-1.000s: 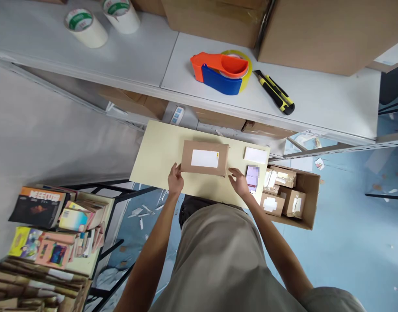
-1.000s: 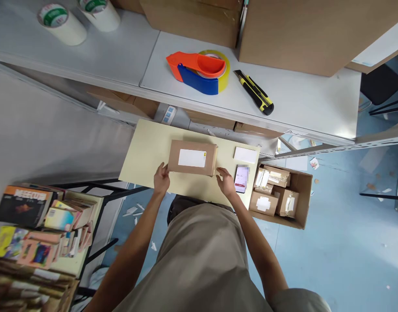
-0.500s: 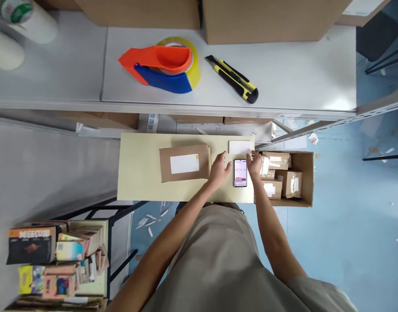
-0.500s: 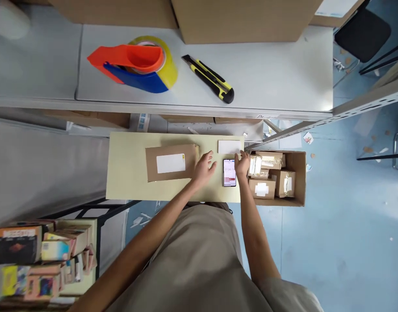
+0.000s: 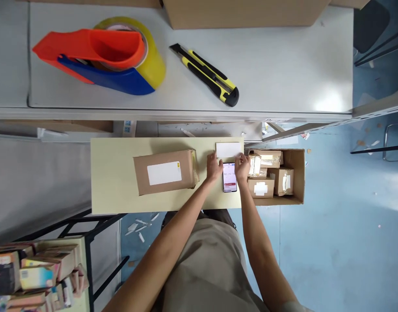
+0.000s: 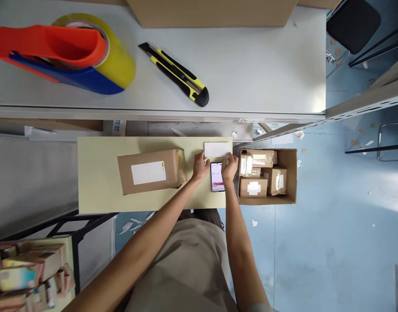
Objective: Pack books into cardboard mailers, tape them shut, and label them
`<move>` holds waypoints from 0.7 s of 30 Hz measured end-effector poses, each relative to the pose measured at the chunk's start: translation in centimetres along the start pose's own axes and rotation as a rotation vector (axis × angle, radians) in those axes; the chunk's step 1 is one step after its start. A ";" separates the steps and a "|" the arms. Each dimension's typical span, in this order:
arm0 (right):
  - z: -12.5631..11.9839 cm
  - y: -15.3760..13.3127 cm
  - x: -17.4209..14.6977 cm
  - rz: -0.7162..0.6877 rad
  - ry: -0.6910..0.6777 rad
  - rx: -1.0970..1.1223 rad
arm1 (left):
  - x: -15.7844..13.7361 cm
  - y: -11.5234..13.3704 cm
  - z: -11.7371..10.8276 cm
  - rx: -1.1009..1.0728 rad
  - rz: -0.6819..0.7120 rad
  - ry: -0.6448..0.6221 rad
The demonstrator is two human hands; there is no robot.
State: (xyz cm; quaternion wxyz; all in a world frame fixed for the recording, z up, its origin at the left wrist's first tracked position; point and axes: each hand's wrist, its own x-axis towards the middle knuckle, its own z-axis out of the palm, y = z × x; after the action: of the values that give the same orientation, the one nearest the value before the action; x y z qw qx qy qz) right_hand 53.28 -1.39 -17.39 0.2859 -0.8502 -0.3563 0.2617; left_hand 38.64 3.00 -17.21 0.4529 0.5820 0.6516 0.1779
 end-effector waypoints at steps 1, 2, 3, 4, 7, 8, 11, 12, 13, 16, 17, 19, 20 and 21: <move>0.0 -0.2 -0.1 0.007 0.001 -0.006 | -0.1 0.1 -0.1 -0.007 -0.005 0.017; -0.1 -0.5 -0.2 0.017 0.007 -0.009 | -0.1 0.2 -0.1 -0.016 -0.014 0.038; -0.2 -0.7 -0.4 0.029 0.018 -0.007 | -0.2 0.4 -0.2 -0.028 -0.026 0.060; -0.3 -1.0 -0.5 0.038 0.031 0.000 | -0.2 0.6 -0.3 -0.042 -0.037 0.082; -0.7 -1.6 -0.6 0.054 0.081 0.027 | -0.1 1.5 -0.6 -0.091 -0.059 0.152; -0.9 -1.8 -0.6 0.057 0.100 0.030 | 0.0 1.8 -0.8 -0.109 -0.070 0.173; -1.3 -2.1 -0.3 0.062 0.133 0.031 | 0.5 2.6 -1.2 -0.185 -0.133 0.196; -1.3 -2.1 -0.2 0.064 0.136 0.033 | 0.7 2.8 -1.3 -0.219 -0.160 0.189; -1.4 -2.1 0.0 0.068 0.136 0.039 | 0.9 3.0 -1.4 -0.255 -0.185 0.181; -1.5 -2.1 0.4 0.069 0.135 0.051 | 1.3 3.3 -1.7 -0.366 -0.237 0.147; -1.5 -2.0 0.5 0.063 0.135 0.053 | 1.4 3.3 -1.8 -0.395 -0.244 0.134; -1.6 -1.9 0.7 0.043 0.133 0.055 | 1.5 3.4 -2.0 -0.420 -0.241 0.105; -1.6 -1.8 0.8 0.031 0.132 0.057 | 1.5 3.5 -2.2 -0.414 -0.234 0.094; -1.6 -1.7 0.8 0.019 0.131 0.059 | 1.6 3.5 -2.3 -0.399 -0.226 0.086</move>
State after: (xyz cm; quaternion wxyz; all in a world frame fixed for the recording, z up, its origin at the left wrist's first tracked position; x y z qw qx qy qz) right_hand 54.01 -0.26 -15.30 0.3311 -0.8600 -0.3208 0.2187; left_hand 38.99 6.03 -13.93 0.5479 0.3962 0.6832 0.2759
